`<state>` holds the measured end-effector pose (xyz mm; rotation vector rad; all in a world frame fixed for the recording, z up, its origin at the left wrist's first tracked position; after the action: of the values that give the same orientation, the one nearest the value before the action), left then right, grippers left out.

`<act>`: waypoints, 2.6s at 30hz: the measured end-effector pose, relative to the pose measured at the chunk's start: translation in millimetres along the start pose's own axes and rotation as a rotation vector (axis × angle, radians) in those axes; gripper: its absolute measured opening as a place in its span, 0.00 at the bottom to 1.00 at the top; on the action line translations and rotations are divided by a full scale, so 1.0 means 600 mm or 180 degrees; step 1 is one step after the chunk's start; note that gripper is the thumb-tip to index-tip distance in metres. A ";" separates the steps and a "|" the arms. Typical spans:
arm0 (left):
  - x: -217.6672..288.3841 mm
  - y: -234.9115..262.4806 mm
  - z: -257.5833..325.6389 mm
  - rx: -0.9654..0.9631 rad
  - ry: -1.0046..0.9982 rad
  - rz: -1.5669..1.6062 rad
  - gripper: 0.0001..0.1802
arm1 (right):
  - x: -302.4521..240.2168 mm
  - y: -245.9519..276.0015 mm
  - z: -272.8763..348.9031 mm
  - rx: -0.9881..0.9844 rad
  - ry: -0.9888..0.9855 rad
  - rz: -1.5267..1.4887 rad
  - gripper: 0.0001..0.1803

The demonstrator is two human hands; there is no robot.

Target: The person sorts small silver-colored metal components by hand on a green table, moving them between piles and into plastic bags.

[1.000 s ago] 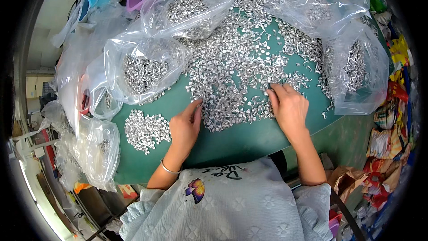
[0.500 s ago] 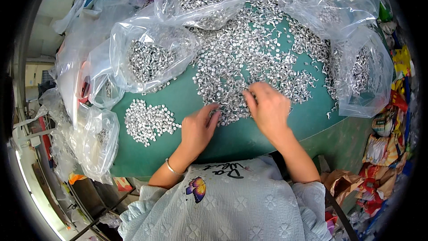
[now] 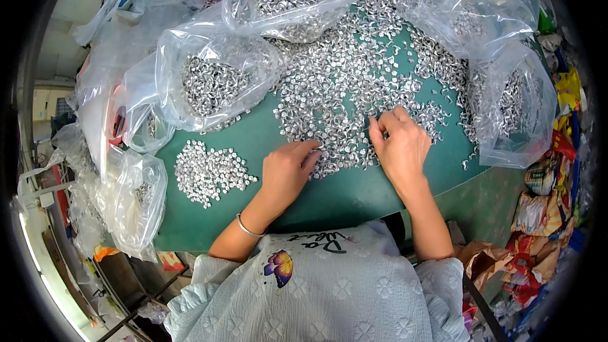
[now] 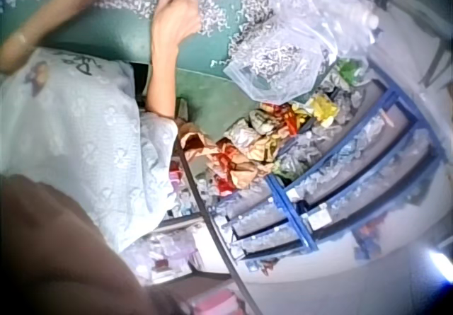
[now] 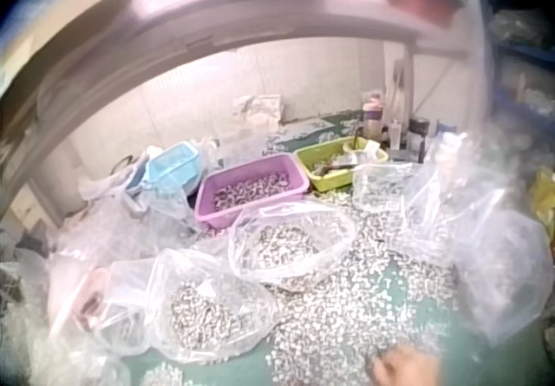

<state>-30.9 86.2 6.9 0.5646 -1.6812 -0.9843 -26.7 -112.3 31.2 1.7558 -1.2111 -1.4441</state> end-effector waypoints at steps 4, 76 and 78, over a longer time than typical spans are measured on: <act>0.001 0.000 -0.005 -0.0214 0.0085 -0.0205 0.09 | 0.014 -0.010 0.000 0.0018 -0.0099 -0.0295 0.06; -0.033 0.000 -0.163 0.0018 0.0567 0.0235 0.14 | 0.058 -0.072 -0.152 -0.0244 0.0993 -0.0800 0.19; -0.026 -0.008 -0.178 0.0053 0.0410 -0.0415 0.16 | 0.049 -0.091 -0.159 -0.0376 0.1300 -0.0470 0.20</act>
<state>74.1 59.9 5.3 0.7410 -1.5549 -1.0057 80.8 -126.0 -3.3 1.9666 -0.7832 -1.1307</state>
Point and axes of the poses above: each hand's wrist, its own z-axis away from the middle knuckle, its own y-axis out of the back of the hand, x = y × z, the point moved 3 cm from there along -z, towards the middle knuckle, and after that the axes turned 4 degrees about -z, right-handed, at the moved point
